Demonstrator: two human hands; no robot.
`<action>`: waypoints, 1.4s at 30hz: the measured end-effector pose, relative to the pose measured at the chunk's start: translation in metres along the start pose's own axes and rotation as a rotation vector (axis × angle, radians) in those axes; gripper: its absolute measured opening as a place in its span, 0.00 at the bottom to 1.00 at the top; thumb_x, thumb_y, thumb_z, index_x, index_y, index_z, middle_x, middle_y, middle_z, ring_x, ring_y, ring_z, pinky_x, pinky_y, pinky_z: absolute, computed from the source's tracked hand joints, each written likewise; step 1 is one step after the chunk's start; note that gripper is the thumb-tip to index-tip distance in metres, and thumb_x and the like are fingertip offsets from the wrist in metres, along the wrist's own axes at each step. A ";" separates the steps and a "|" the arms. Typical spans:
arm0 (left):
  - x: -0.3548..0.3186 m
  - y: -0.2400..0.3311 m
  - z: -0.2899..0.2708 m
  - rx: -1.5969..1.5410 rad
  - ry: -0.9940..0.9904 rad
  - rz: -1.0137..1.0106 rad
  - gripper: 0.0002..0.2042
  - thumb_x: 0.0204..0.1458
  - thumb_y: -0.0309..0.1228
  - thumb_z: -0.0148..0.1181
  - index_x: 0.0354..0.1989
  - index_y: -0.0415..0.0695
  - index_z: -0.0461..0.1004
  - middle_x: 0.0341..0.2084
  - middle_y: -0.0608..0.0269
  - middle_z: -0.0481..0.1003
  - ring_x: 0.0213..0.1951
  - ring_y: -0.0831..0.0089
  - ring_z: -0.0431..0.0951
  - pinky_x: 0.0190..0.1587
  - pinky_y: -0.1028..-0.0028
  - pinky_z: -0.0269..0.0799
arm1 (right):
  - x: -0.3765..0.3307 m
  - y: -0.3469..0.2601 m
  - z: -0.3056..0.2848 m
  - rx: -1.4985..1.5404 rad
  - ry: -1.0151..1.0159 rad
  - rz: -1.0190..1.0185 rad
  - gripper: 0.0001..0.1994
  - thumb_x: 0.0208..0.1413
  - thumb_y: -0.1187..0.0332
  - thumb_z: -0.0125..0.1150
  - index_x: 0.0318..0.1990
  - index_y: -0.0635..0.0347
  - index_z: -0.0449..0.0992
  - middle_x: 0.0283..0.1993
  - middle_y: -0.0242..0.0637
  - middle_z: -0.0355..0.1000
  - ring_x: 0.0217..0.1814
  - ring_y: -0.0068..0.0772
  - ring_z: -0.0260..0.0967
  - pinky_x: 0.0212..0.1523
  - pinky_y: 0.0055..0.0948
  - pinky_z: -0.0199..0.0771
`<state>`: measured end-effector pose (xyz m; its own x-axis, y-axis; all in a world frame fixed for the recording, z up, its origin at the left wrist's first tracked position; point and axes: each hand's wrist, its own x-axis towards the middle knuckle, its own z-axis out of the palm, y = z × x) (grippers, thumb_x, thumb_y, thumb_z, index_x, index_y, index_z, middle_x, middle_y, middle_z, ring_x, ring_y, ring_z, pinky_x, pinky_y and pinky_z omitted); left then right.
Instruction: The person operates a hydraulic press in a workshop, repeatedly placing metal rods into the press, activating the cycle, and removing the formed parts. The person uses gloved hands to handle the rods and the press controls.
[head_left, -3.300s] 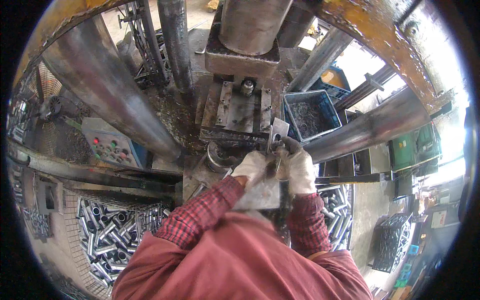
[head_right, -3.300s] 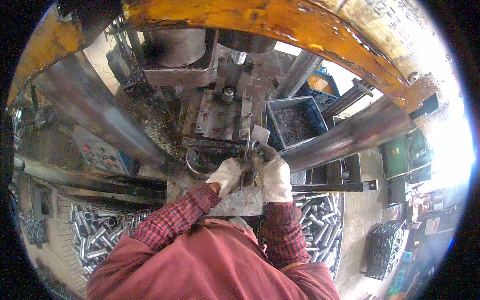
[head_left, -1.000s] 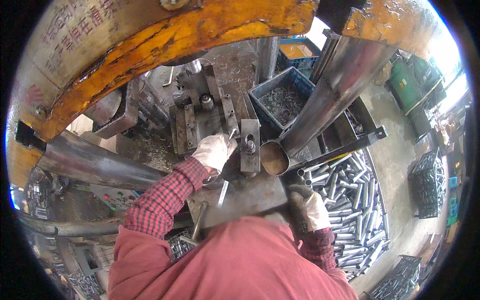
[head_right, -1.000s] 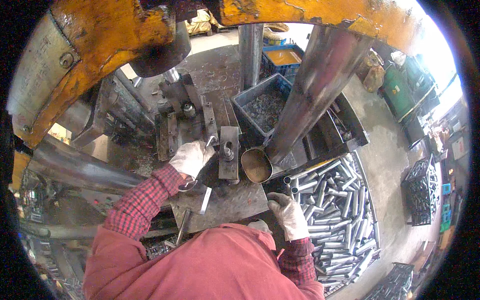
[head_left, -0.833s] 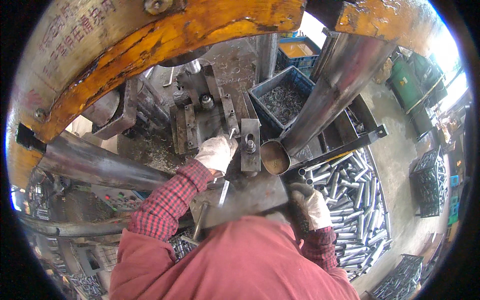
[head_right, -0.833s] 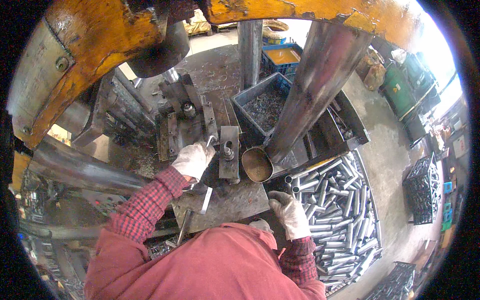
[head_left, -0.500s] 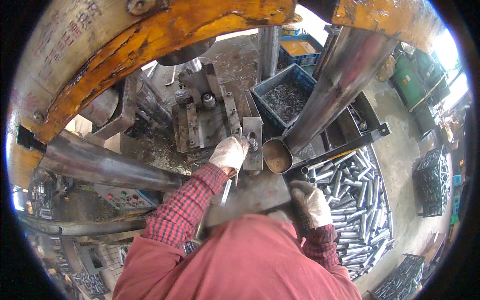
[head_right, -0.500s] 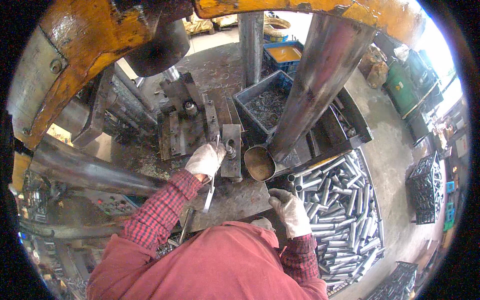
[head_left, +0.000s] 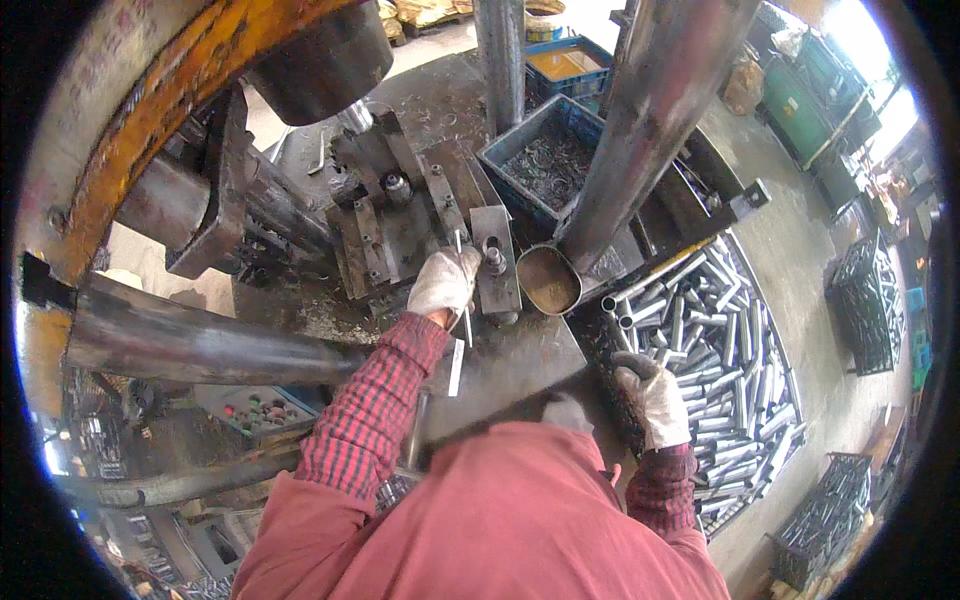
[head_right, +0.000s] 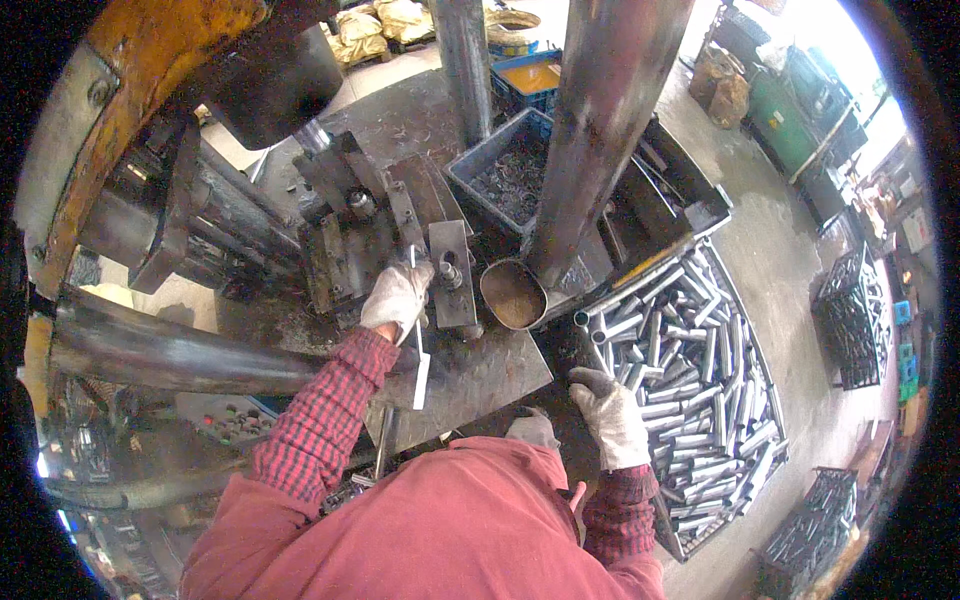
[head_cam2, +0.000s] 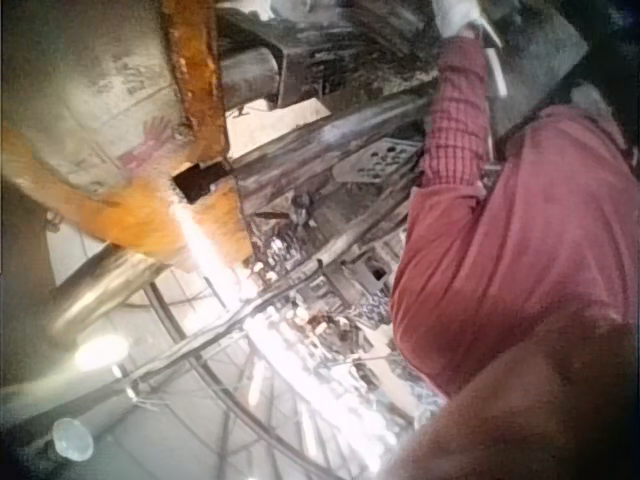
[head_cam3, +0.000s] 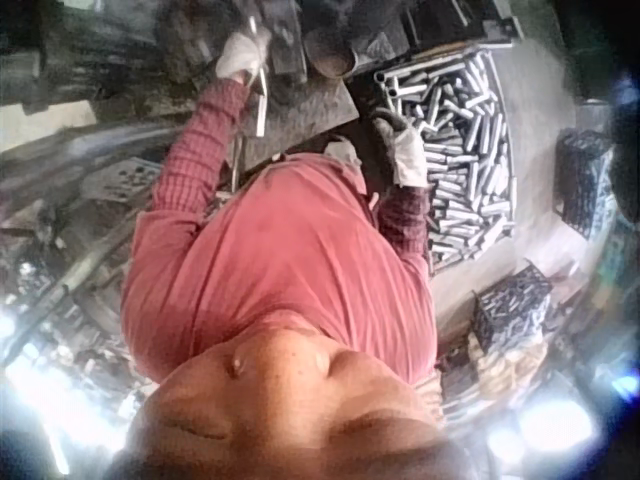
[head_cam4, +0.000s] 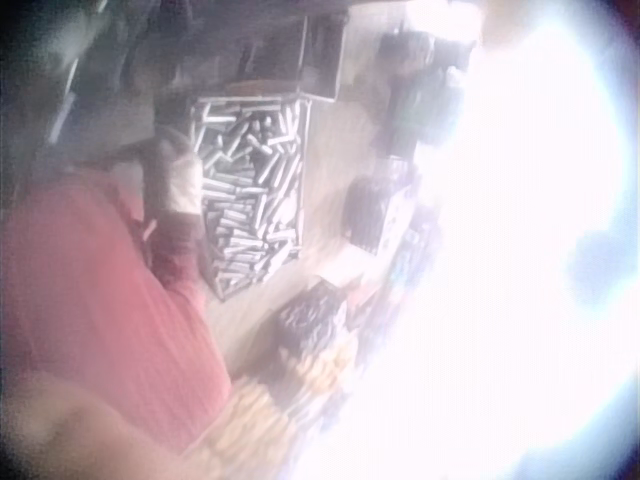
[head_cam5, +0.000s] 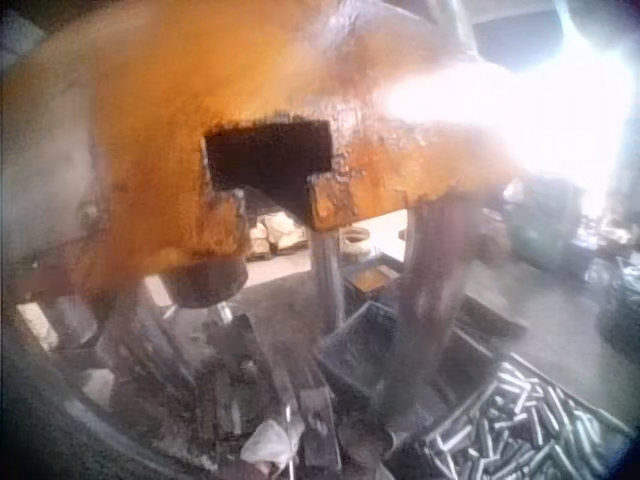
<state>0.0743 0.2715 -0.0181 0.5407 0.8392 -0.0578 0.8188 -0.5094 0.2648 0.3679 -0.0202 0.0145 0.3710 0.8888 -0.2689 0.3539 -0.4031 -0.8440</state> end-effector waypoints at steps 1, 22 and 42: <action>0.001 -0.003 0.003 -0.028 0.022 0.027 0.06 0.67 0.32 0.57 0.39 0.44 0.76 0.29 0.50 0.81 0.32 0.53 0.87 0.32 0.51 0.80 | -0.011 0.005 -0.002 -0.018 0.028 0.031 0.16 0.68 0.71 0.64 0.59 0.65 0.85 0.51 0.38 0.86 0.51 0.27 0.80 0.56 0.30 0.78; -0.010 -0.001 -0.058 0.606 -0.085 -0.010 0.12 0.69 0.39 0.55 0.42 0.48 0.83 0.33 0.56 0.85 0.37 0.53 0.89 0.38 0.54 0.83 | 0.041 0.045 -0.111 -0.055 -0.005 0.000 0.18 0.66 0.64 0.68 0.58 0.65 0.86 0.49 0.49 0.87 0.51 0.38 0.86 0.55 0.36 0.81; 0.047 -0.059 -0.056 0.725 0.087 0.215 0.05 0.67 0.35 0.59 0.48 0.55 0.79 0.39 0.62 0.82 0.49 0.59 0.85 0.43 0.54 0.84 | 0.003 0.066 -0.068 -0.100 -0.110 0.181 0.17 0.66 0.62 0.68 0.59 0.55 0.87 0.50 0.50 0.88 0.53 0.46 0.87 0.55 0.39 0.83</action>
<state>0.0404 0.3520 0.0172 0.7104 0.7037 0.0079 0.6348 -0.6359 -0.4389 0.4512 -0.0588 -0.0108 0.3421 0.8162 -0.4656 0.3752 -0.5730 -0.7286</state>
